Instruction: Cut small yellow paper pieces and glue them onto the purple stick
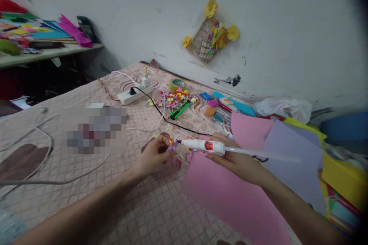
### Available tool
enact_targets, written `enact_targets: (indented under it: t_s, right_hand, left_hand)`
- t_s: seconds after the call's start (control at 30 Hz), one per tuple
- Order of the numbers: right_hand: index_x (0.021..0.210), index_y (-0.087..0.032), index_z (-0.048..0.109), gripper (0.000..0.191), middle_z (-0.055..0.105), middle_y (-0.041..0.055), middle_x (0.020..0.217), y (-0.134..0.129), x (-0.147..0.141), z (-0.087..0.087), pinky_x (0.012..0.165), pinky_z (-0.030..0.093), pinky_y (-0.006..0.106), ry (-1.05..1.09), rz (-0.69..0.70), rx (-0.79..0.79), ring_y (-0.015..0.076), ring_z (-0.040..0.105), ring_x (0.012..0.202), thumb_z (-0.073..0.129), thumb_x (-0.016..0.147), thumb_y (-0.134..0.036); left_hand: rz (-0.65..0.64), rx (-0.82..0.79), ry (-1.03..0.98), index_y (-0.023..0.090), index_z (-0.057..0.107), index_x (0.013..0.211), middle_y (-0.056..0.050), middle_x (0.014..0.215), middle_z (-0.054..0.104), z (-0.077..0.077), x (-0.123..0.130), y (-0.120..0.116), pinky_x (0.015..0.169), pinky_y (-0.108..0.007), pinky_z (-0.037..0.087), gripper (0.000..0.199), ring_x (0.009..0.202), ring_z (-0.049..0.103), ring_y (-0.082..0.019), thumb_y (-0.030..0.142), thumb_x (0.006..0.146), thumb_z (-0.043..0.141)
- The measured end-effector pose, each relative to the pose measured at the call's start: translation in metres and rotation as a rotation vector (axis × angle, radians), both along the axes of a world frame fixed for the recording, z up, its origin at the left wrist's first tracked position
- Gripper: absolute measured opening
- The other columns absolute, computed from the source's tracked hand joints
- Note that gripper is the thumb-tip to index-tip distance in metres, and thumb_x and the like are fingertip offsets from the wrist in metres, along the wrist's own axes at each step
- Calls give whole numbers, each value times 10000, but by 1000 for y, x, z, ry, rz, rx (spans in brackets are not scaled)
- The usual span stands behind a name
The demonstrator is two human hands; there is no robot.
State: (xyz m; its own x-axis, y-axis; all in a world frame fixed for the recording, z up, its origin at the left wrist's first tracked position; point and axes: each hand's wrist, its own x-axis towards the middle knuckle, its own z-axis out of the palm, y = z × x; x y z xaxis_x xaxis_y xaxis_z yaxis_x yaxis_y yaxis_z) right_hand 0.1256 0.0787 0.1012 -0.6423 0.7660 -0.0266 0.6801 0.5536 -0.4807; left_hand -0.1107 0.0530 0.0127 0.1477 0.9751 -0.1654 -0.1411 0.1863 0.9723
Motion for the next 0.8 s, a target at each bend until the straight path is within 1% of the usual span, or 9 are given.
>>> enact_targets:
  t_s: [0.13,0.33,0.57,0.73,0.8]
  right_hand:
    - [819,-201,491,164,543,21,841,0,0,-1,711,404,293,16,3,-9,163,523,778,472,883,-350]
    - [784,-194,483,186,540,26,822,-2,0,2,679,399,288,7,-32,0,161,516,742,474,880,-353]
    - [812,-197,497,176,549,30,829,0,0,-1,694,405,295,23,-3,9,168,517,761,479,877,-359]
    - [827,-198,517,191,570,35,838,0,2,-1,696,425,301,50,-30,-8,176,539,764,466,878,-376]
    - [831,-202,532,198,587,35,846,2,4,-4,710,434,309,84,-55,-7,185,550,777,463,875,-382]
  left_hand:
    - [-4,7,0,172,411,748,62,630,496,-1,0,0,432,-166,322,302,474,420,-33,226,642,689]
    - [-1,11,-7,171,412,737,64,634,490,-1,0,-1,440,-166,327,319,476,424,-31,242,632,705]
    - [7,7,-9,173,414,747,63,629,488,1,0,-2,435,-163,327,320,485,425,-36,249,636,705]
    - [-2,4,-17,172,406,722,64,618,490,-1,0,-1,425,-168,344,329,470,431,-38,257,633,712]
    - [-4,-2,-20,171,412,724,59,625,495,-1,0,-1,419,-171,354,329,473,440,-42,268,634,713]
